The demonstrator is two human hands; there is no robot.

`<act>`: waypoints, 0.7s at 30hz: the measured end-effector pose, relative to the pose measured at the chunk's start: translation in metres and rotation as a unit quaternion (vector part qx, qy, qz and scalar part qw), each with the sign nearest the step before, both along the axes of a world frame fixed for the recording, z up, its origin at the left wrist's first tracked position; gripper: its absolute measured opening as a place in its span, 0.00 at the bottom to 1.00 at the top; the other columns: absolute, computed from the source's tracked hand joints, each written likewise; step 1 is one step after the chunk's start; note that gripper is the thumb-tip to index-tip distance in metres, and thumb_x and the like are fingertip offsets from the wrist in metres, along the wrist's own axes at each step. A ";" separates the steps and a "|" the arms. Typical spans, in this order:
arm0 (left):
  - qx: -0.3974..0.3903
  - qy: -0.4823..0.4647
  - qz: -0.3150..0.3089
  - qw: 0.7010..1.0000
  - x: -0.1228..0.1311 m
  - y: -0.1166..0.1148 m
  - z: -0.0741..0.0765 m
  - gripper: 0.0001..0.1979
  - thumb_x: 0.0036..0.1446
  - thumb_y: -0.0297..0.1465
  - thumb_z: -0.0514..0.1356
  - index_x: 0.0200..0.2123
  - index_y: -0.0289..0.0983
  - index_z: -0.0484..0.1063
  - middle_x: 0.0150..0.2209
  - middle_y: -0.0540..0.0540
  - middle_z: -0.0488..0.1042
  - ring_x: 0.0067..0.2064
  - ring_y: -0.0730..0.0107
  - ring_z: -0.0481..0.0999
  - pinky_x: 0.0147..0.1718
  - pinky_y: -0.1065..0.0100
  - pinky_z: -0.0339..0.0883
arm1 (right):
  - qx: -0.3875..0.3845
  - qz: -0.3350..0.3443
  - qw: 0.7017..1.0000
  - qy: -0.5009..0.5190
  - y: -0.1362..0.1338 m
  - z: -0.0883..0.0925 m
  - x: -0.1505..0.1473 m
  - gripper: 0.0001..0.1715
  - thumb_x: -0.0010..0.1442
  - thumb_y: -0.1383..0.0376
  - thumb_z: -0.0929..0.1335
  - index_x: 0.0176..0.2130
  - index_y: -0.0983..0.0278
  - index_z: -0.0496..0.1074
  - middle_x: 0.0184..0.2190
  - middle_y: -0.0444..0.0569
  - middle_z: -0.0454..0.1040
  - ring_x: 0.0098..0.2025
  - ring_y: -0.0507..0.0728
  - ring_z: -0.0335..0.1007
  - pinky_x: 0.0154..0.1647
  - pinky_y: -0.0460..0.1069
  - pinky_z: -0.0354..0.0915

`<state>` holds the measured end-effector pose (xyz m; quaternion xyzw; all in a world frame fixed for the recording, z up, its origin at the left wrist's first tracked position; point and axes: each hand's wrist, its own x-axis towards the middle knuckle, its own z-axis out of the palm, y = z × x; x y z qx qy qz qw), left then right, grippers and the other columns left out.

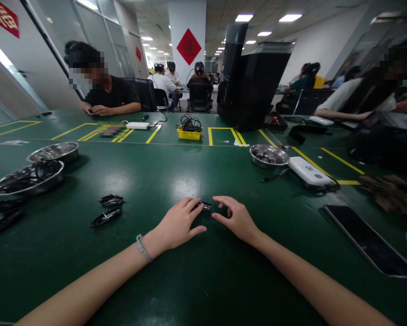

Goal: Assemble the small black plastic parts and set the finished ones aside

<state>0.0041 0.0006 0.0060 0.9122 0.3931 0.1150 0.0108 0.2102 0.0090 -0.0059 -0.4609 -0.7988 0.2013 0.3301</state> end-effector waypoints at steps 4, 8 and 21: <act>-0.015 -0.042 -0.027 0.999 0.017 0.001 -0.006 0.16 0.59 0.29 0.50 0.51 0.36 0.62 0.51 0.40 0.62 0.51 0.59 0.61 0.49 0.58 0.60 | -0.027 0.009 0.999 -0.023 0.002 0.000 0.008 0.19 0.49 0.62 0.69 0.43 0.63 0.71 0.31 0.48 0.72 0.27 0.51 0.65 0.28 0.47 0.65; -0.073 -0.157 -0.017 0.985 0.016 0.010 -0.008 0.16 0.56 0.22 0.51 0.47 0.38 0.66 0.47 0.44 0.66 0.48 0.65 0.65 0.47 0.61 0.63 | -0.056 0.004 0.998 0.025 0.005 -0.004 0.010 0.17 0.48 0.63 0.69 0.41 0.63 0.72 0.31 0.47 0.72 0.26 0.50 0.67 0.29 0.47 0.68; -0.118 -0.375 -0.031 0.919 0.033 0.021 -0.009 0.11 0.55 0.27 0.55 0.43 0.39 0.70 0.48 0.45 0.69 0.50 0.66 0.67 0.50 0.59 0.61 | -0.042 -0.038 0.998 0.016 0.009 -0.007 0.005 0.24 0.45 0.65 0.70 0.44 0.61 0.67 0.35 0.47 0.71 0.27 0.50 0.64 0.27 0.47 0.64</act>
